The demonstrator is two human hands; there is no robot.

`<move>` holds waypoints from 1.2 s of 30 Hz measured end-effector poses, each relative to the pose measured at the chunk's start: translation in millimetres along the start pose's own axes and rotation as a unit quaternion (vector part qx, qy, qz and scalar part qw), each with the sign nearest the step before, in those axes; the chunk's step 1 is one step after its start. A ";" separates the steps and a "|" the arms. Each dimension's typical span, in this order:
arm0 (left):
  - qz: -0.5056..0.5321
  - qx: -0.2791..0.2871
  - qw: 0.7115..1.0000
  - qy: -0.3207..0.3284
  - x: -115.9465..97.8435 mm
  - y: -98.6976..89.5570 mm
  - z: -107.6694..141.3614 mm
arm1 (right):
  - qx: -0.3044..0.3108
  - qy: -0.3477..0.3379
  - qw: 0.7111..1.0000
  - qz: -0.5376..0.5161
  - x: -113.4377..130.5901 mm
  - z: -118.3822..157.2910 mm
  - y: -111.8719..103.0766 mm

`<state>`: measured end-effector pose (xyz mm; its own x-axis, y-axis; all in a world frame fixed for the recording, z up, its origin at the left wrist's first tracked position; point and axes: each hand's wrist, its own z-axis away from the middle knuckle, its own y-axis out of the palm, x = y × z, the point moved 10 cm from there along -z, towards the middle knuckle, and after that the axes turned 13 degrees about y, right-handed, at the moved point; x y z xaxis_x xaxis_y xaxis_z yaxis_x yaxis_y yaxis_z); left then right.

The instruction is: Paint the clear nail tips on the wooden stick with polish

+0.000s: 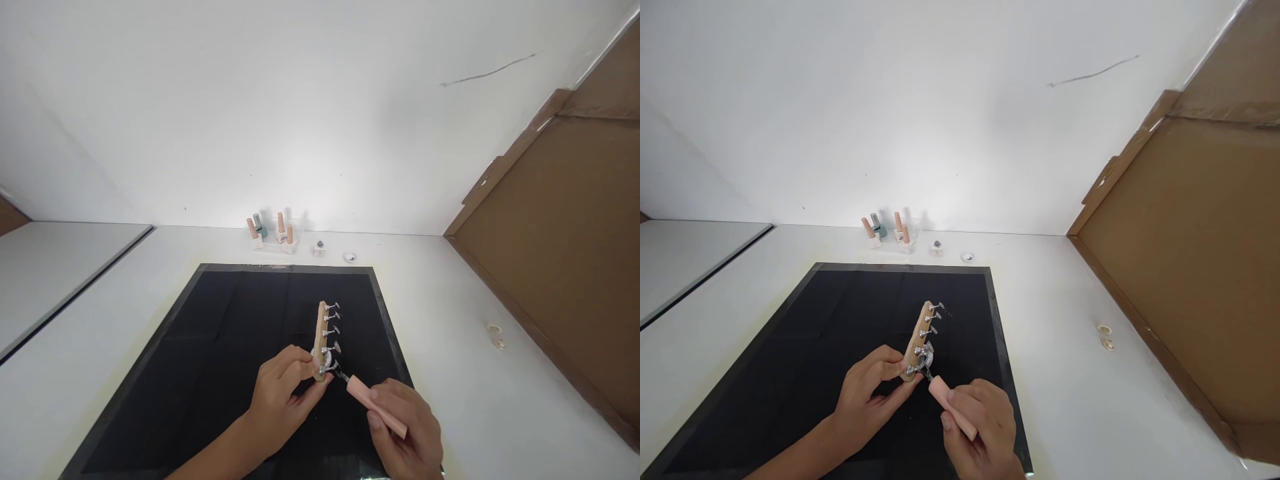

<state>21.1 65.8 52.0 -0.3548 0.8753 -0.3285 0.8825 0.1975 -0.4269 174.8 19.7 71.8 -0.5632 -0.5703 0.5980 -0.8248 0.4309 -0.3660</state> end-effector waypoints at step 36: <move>-0.001 -0.017 1.000 -0.008 3.1 -2.9 0.8 | -0.008 0.012 1.000 0.004 -1.0 -2.7 -2.0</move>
<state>17.2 67.6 51.6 -0.3618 0.8677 -0.3409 0.8914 0.2150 -0.3989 177.2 21.3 73.9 -0.5678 -0.5509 0.6117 -0.8198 0.4458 -0.3595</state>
